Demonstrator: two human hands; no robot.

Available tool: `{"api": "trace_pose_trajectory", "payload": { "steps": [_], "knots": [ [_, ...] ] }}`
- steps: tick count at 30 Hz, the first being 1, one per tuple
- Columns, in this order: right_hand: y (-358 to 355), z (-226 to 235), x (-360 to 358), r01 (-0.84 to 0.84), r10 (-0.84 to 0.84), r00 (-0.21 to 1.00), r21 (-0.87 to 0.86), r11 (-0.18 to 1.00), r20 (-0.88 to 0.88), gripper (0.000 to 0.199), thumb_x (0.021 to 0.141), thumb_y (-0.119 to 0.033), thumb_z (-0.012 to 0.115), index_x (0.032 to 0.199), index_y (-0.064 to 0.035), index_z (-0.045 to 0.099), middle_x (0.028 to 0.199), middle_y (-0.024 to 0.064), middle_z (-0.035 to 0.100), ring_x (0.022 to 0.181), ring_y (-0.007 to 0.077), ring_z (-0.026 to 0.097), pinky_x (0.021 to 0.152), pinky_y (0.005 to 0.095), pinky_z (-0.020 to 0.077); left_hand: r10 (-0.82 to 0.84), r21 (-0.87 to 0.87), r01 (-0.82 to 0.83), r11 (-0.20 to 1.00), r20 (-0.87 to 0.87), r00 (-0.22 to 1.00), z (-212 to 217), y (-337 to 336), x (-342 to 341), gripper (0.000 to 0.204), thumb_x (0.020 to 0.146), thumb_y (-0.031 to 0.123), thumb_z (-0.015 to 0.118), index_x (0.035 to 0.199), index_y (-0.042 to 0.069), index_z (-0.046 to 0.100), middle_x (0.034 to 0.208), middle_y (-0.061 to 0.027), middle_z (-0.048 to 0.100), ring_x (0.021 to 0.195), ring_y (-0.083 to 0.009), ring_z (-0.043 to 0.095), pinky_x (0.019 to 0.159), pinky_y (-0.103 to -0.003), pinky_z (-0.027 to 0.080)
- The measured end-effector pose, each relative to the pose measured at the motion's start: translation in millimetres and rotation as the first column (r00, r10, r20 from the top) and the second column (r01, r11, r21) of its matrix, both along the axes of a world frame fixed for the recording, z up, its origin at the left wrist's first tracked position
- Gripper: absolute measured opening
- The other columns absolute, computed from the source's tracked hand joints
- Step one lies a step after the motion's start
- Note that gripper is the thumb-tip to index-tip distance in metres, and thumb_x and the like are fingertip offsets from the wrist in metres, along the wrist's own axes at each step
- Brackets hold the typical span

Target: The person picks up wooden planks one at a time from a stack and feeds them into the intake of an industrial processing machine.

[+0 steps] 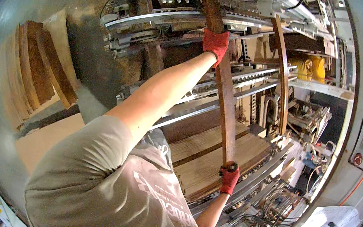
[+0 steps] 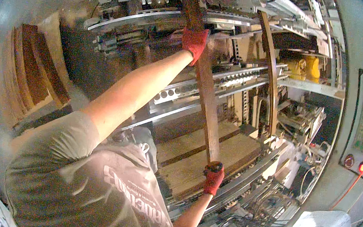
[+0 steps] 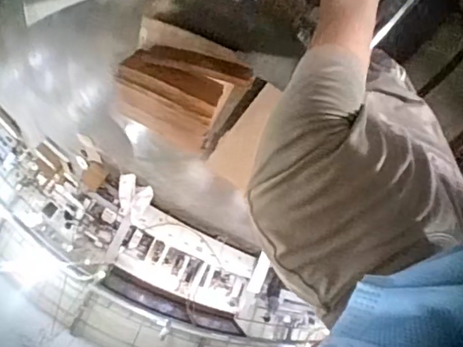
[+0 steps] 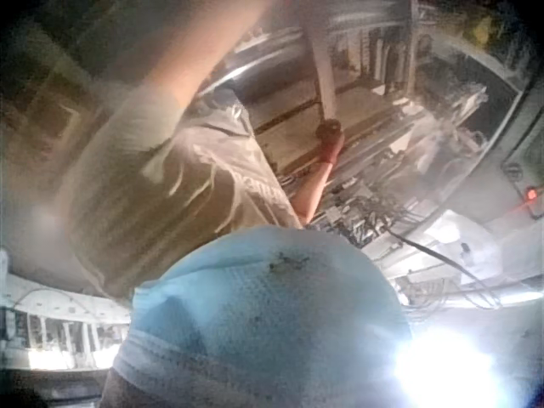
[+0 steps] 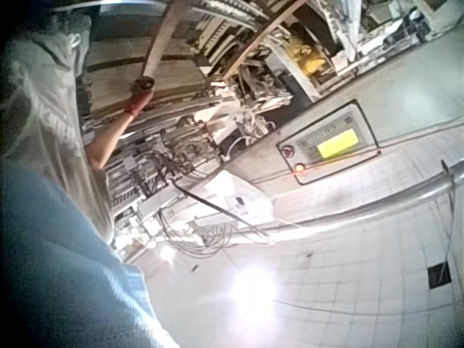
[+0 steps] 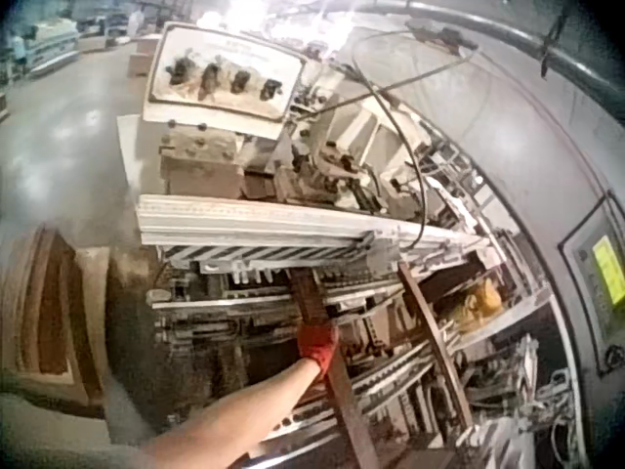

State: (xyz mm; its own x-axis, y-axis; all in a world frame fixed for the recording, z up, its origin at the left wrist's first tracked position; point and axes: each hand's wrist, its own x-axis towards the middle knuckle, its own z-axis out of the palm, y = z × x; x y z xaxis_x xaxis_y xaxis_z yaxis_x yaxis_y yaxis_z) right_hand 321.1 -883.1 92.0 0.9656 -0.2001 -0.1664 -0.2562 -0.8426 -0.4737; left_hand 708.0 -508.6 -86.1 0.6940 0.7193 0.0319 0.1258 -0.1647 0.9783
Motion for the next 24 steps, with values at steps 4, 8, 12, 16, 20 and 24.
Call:
{"api": "trace_pose_trajectory", "payload": {
  "steps": [4,8,12,16,20,24],
  "knots": [
    [18,15,-8,0.035,-0.035,0.999,-0.017,0.999,-0.014,0.023,0.071,0.003,0.070,0.088,-0.0094,0.060,0.075,-0.0015,0.061,0.067,0.0100,0.057,0.057,0.0268,0.0485,0.061,-0.413,-0.106,0.904,-0.120,0.991,99,16,-38,0.068,0.070,0.040,0.074,0.119,0.001,0.047,0.112,-0.0239,0.061,0.104,-0.0404,0.059,0.088,-0.046,0.047],
    [-11,-5,-10,0.129,-0.126,0.992,0.215,0.968,-0.026,0.039,0.058,0.000,0.079,0.093,-0.0052,0.062,0.083,0.0055,0.068,0.075,0.0159,0.063,0.069,0.0322,0.0521,0.081,-0.317,-0.157,0.935,-0.240,0.967,102,17,-30,0.072,0.069,0.042,0.075,0.120,-0.001,0.048,0.114,-0.0239,0.060,0.106,-0.0396,0.058,0.089,-0.046,0.047],
    [16,6,-2,0.207,-0.202,0.978,0.216,0.954,-0.045,0.042,0.060,0.002,0.078,0.097,-0.0044,0.060,0.084,0.0069,0.068,0.077,0.0165,0.064,0.070,0.0317,0.0523,0.093,-0.394,-0.230,0.890,-0.336,0.937,129,24,-44,0.077,0.067,0.043,0.076,0.122,-0.003,0.048,0.117,-0.0241,0.059,0.109,-0.0383,0.057,0.092,-0.045,0.046],
    [-16,-8,-10,0.164,-0.156,0.985,0.119,0.979,-0.073,0.051,0.059,-0.003,0.079,0.106,-0.0040,0.060,0.086,0.0085,0.068,0.077,0.0196,0.064,0.071,0.0332,0.0528,0.116,-0.276,-0.165,0.947,-0.185,0.976,80,14,-22,0.080,0.066,0.043,0.077,0.123,-0.005,0.048,0.118,-0.0239,0.058,0.110,-0.0375,0.057,0.093,-0.044,0.046],
    [-10,-6,-9,0.102,-0.100,0.992,0.019,0.995,-0.073,0.044,0.061,-0.002,0.077,0.101,-0.0039,0.059,0.083,0.0057,0.067,0.075,0.0160,0.062,0.069,0.0321,0.0517,-0.009,-0.077,-0.017,0.997,-0.323,0.947,45,13,-9,0.080,0.067,0.043,0.077,0.124,-0.005,0.047,0.117,-0.0240,0.059,0.108,-0.0377,0.058,0.092,-0.044,0.046],
    [-5,-5,-19,0.128,-0.127,0.991,0.029,0.991,-0.042,0.033,0.064,-0.005,0.076,0.093,-0.0081,0.059,0.080,0.0046,0.067,0.070,0.0159,0.061,0.068,0.0310,0.0500,0.135,0.121,-0.102,0.987,-0.303,0.943,26,-1,0,0.080,0.070,0.045,0.075,0.126,-0.005,0.047,0.117,-0.0241,0.059,0.107,-0.0376,0.058,0.093,-0.043,0.046]
  ]
}}
